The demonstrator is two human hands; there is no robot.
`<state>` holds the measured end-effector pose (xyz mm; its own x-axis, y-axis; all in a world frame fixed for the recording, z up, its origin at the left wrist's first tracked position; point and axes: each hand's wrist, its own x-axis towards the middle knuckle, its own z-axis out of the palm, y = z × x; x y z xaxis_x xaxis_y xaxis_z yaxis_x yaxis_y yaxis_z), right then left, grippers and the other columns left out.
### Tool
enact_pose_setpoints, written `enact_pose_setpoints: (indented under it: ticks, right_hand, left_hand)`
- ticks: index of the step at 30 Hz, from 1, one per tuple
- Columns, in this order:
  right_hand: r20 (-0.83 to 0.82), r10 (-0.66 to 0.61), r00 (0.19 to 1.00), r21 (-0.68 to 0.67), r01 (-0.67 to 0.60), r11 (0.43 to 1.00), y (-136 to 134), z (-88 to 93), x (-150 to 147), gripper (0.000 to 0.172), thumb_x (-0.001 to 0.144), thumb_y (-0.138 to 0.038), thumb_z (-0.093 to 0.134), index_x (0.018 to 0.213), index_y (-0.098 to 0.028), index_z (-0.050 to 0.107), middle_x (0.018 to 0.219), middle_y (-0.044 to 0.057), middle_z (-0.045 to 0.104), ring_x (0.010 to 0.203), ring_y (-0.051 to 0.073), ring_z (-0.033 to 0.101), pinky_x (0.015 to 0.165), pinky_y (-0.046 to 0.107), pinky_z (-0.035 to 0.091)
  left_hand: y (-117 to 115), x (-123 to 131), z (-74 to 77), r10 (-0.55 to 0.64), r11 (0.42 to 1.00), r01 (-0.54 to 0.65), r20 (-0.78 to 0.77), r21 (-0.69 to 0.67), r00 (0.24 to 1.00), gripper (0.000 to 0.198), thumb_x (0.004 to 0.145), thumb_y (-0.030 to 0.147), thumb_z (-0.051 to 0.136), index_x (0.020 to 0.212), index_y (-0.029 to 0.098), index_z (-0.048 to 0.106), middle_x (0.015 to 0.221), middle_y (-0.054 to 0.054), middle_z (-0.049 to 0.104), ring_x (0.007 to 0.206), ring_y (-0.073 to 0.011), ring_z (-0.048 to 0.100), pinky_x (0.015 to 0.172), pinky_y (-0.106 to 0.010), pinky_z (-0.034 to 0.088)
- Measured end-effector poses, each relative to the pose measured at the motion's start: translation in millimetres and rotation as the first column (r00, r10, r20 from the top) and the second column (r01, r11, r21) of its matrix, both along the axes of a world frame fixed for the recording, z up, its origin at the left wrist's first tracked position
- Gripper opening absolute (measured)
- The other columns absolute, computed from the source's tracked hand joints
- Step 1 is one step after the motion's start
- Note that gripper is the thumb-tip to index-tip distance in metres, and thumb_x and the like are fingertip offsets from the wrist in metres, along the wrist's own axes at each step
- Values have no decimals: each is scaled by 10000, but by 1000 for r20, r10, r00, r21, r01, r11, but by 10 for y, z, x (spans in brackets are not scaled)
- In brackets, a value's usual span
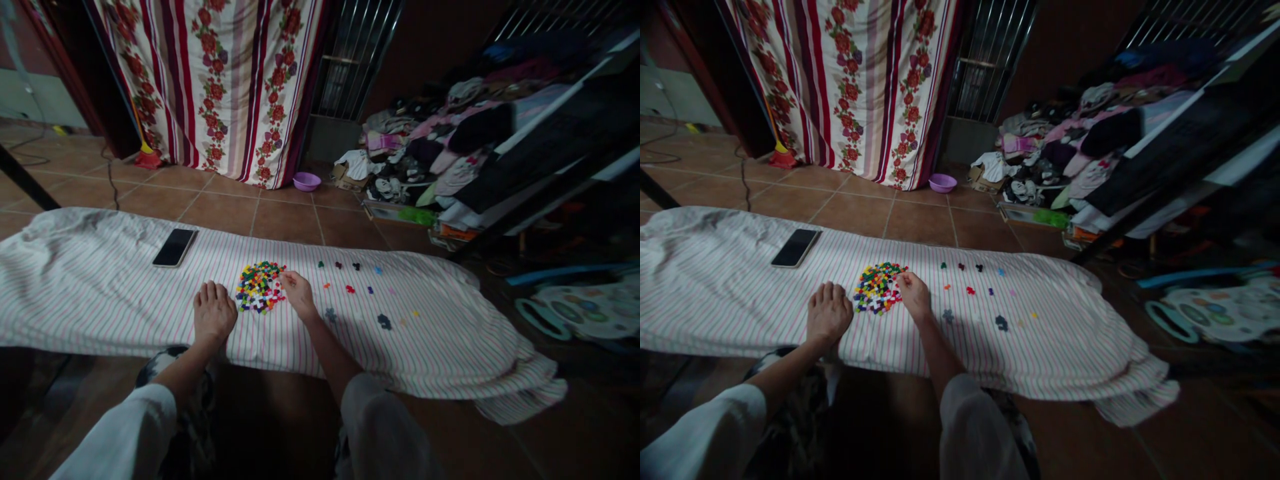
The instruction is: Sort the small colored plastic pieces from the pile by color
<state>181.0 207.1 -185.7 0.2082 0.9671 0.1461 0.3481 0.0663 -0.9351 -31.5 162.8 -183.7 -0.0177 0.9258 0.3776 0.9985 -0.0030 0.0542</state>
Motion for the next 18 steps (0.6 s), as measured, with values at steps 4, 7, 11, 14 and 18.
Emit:
enact_pose_setpoints:
  ticks: [4,7,11,14,18]
  right_hand:
    - [-182,-14,983,-35,8,999,-25,27,25,263,758,-494,648,827,-242,667,802,8,710,824,200,665,758,317,519]
    - [-296,-33,955,-80,9,997,-71,50,33,312,727,-514,676,847,-227,665,819,12,715,822,193,665,761,313,516]
    - [-469,-21,883,-113,-36,993,-140,39,12,332,684,-499,722,825,-208,643,831,23,714,824,182,665,772,306,509]
    - [-525,-13,851,-105,-50,993,-190,12,-4,338,657,-482,750,802,-205,622,788,8,698,774,163,651,744,291,496]
    - [-498,16,867,-109,-81,991,-293,20,-19,344,635,-477,760,785,-208,606,692,-29,650,670,135,603,667,266,464]
  left_hand:
    - [-6,7,23,2,1000,-2,6,-7,1000,352,883,260,365,1098,84,581,1273,-229,559,1240,-348,473,996,-467,351]
    - [-5,5,20,2,1000,-2,1,-2,1000,347,877,258,371,1090,81,579,1292,-230,543,1241,-350,468,992,-463,354]
    - [2,-6,-6,-5,1000,5,-7,5,1000,351,882,263,365,1096,80,574,1281,-234,544,1228,-349,474,979,-460,359]
    - [1,-9,-12,-8,1000,8,-11,13,1000,337,884,261,361,1082,93,577,1260,-222,556,1214,-338,482,968,-452,364]
    - [-10,-5,4,-7,1000,7,-8,20,1000,315,885,263,358,1048,112,582,1225,-205,571,1200,-331,484,958,-447,368]
